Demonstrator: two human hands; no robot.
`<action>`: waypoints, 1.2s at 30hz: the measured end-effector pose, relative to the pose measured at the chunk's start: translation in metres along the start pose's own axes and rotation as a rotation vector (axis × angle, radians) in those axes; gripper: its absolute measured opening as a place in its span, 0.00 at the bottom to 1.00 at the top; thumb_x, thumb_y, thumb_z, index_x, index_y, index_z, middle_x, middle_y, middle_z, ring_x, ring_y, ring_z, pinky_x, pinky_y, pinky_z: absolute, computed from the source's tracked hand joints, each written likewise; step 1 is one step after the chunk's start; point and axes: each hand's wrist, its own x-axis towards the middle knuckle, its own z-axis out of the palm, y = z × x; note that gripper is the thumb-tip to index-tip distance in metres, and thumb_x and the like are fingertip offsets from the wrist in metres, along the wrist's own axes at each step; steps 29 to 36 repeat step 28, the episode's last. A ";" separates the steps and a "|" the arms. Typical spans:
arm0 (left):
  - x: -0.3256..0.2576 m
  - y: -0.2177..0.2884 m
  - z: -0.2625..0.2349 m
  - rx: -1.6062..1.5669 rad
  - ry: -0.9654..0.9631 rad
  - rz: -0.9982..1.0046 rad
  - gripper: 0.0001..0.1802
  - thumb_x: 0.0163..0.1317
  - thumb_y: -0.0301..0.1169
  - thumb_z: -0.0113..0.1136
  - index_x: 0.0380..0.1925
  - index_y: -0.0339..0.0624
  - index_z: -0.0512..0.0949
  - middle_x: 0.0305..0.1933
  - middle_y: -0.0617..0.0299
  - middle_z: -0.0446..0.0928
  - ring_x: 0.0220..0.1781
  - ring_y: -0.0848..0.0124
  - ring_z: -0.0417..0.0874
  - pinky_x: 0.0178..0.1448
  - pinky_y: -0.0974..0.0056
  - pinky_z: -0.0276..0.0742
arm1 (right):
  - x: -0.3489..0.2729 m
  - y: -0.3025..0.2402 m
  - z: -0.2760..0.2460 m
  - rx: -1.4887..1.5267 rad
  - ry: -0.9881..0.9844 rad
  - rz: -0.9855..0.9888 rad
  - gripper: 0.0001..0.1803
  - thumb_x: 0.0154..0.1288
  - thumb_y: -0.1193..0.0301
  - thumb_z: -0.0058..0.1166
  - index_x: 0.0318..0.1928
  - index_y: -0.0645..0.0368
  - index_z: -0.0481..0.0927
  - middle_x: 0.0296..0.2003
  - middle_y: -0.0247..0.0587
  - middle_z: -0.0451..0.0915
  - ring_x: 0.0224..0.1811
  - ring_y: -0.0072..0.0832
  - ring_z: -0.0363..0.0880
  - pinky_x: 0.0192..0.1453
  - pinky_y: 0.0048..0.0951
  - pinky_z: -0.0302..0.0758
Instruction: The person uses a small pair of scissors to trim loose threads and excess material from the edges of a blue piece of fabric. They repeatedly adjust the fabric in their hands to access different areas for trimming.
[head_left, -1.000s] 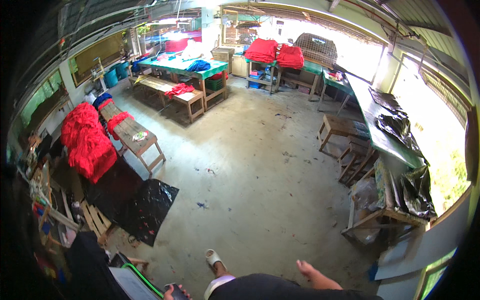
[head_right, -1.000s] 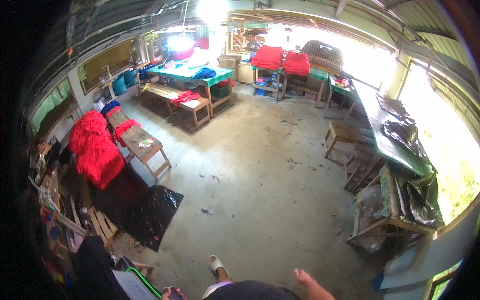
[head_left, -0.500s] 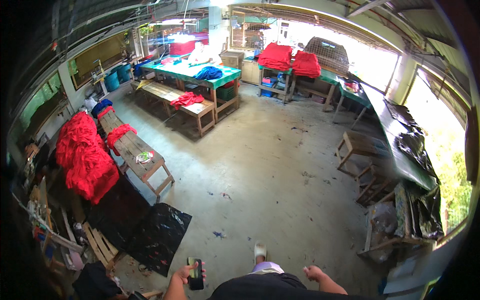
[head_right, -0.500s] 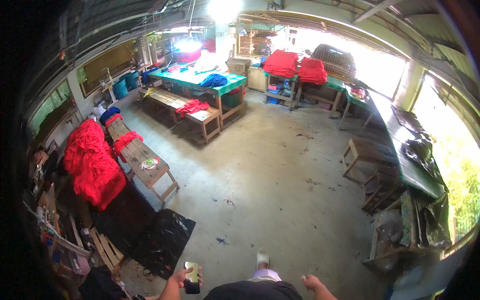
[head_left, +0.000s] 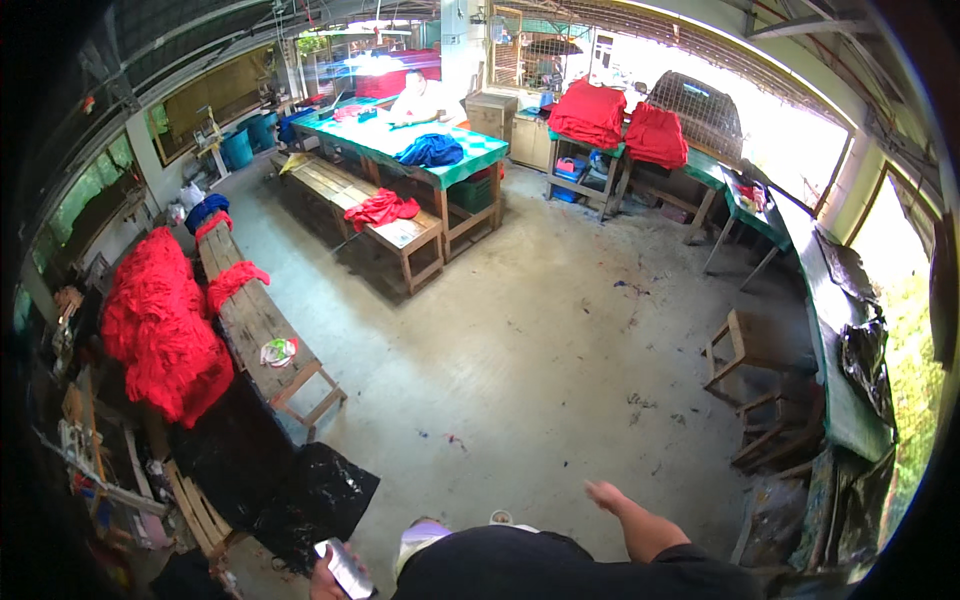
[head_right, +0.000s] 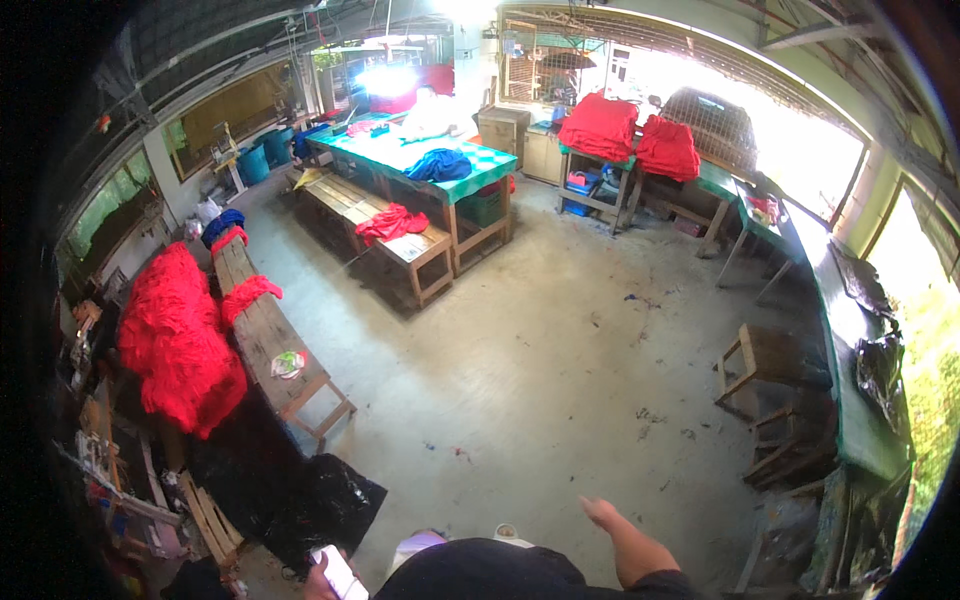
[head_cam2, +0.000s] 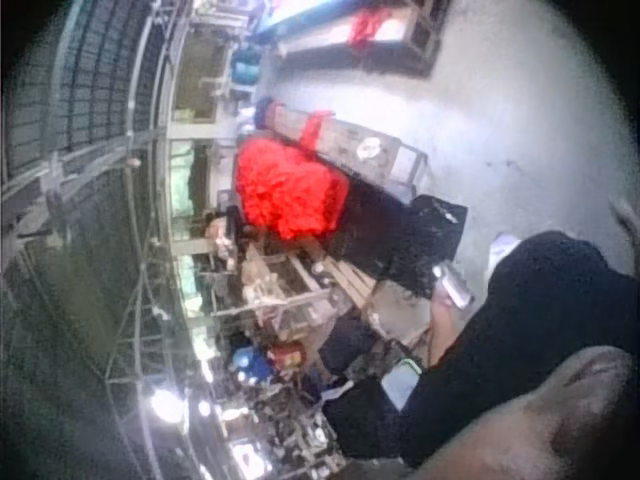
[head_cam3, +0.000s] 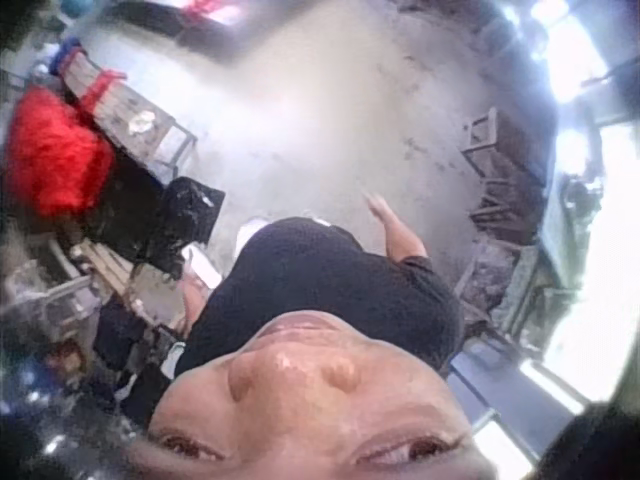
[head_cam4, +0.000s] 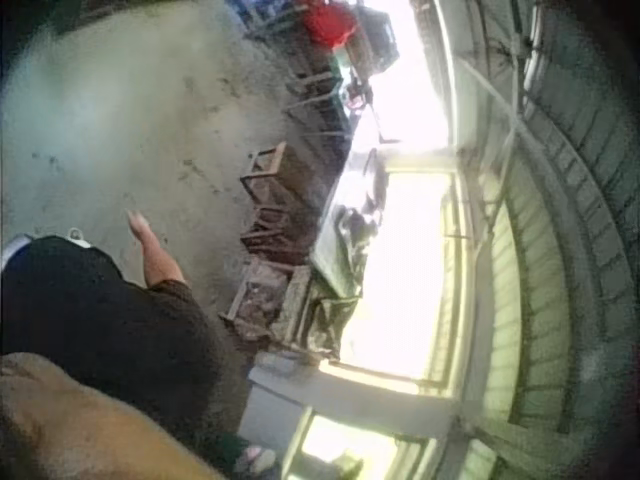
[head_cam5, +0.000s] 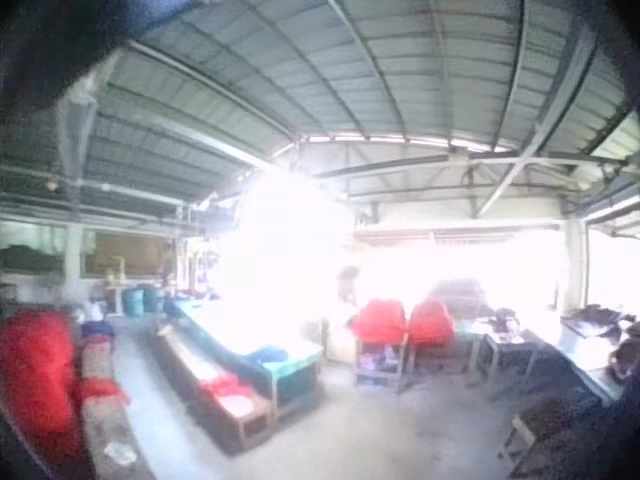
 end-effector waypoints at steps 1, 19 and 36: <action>0.017 0.020 0.036 -0.018 -0.056 0.049 0.47 0.56 0.70 0.57 0.65 0.49 0.69 0.48 0.54 0.77 0.42 0.47 0.82 0.53 0.31 0.77 | -0.005 -0.076 -0.011 0.173 -0.073 -0.231 0.29 0.74 0.44 0.44 0.42 0.59 0.80 0.20 0.28 0.64 0.21 0.21 0.60 0.25 0.28 0.59; 0.260 0.346 0.461 -0.254 -0.558 0.333 0.44 0.67 0.72 0.30 0.67 0.51 0.70 0.48 0.45 0.81 0.47 0.55 0.83 0.53 0.49 0.82 | -0.038 -0.686 0.007 1.152 -1.099 -0.143 0.27 0.79 0.48 0.35 0.60 0.54 0.75 0.52 0.38 0.82 0.52 0.28 0.80 0.59 0.36 0.75; 0.371 0.473 0.506 -0.221 -0.765 0.205 0.42 0.71 0.67 0.29 0.75 0.53 0.57 0.54 0.43 0.80 0.52 0.56 0.84 0.55 0.54 0.83 | 0.059 -0.789 0.006 1.124 -1.301 0.111 0.38 0.72 0.37 0.40 0.66 0.53 0.72 0.54 0.45 0.82 0.52 0.37 0.84 0.54 0.41 0.82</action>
